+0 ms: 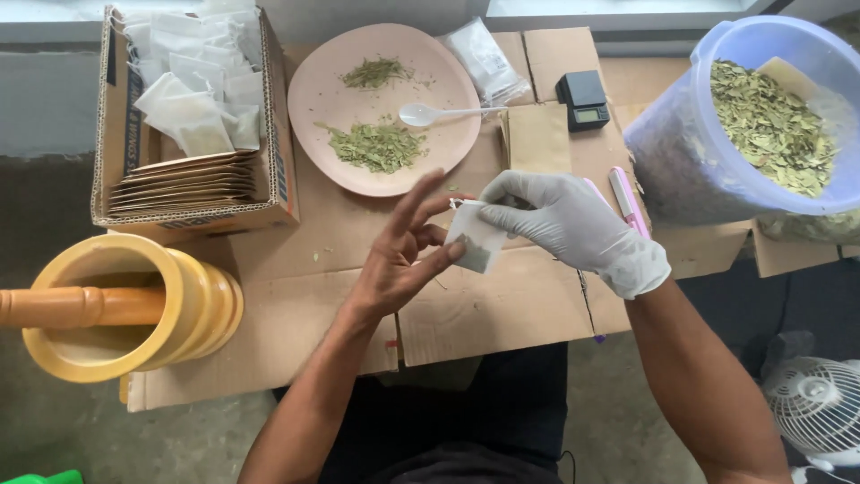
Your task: Filling small tea bags with dried leaves and sealing them with a handheld heat sealer.
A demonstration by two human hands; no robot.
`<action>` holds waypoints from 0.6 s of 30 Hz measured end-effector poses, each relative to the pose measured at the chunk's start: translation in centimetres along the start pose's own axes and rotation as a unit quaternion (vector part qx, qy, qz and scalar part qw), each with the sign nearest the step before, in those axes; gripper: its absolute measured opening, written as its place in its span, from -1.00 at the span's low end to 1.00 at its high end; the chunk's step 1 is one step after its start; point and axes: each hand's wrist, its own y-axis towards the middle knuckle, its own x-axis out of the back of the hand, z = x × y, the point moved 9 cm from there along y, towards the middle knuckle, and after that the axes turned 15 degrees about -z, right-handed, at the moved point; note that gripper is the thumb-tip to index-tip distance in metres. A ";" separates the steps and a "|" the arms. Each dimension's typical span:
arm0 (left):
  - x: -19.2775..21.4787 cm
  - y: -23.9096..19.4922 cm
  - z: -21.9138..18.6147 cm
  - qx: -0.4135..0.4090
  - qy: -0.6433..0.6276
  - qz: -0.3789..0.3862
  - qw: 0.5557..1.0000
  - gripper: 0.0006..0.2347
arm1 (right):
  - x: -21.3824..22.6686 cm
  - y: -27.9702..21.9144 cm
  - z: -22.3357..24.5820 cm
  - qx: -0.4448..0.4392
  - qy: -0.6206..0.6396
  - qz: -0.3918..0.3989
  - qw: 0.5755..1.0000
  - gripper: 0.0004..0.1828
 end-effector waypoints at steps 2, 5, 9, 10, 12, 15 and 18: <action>0.1 -0.1 0.2 -0.009 0.020 0.004 1.000 -0.24 | -0.2 -0.1 0.5 -0.001 -0.019 0.010 1.000 -0.83; -0.4 0.0 -0.8 -0.028 0.058 0.008 0.998 -0.32 | -0.1 0.1 -0.1 -0.004 -0.047 0.016 0.999 -0.80; -0.9 0.1 -2.4 -0.050 0.105 0.008 0.993 -0.40 | -0.1 0.5 -0.8 -0.004 -0.051 0.002 0.999 -0.79; -0.9 0.1 -2.1 -0.048 0.105 0.009 0.993 -0.40 | -0.1 0.4 -0.9 -0.005 -0.050 0.002 0.999 -0.79; -0.5 0.1 -1.5 -0.043 0.091 -0.008 0.995 -0.36 | 0.0 0.5 -0.8 -0.007 -0.029 -0.001 1.000 -0.79; 0.0 0.2 -1.3 -0.019 0.081 -0.035 0.996 -0.38 | -0.2 0.7 -1.7 -0.010 -0.029 -0.001 1.000 -0.79; 0.1 0.4 -0.3 0.065 0.006 -0.051 0.997 -0.33 | -0.4 0.9 -2.2 -0.011 -0.022 0.010 1.000 -0.80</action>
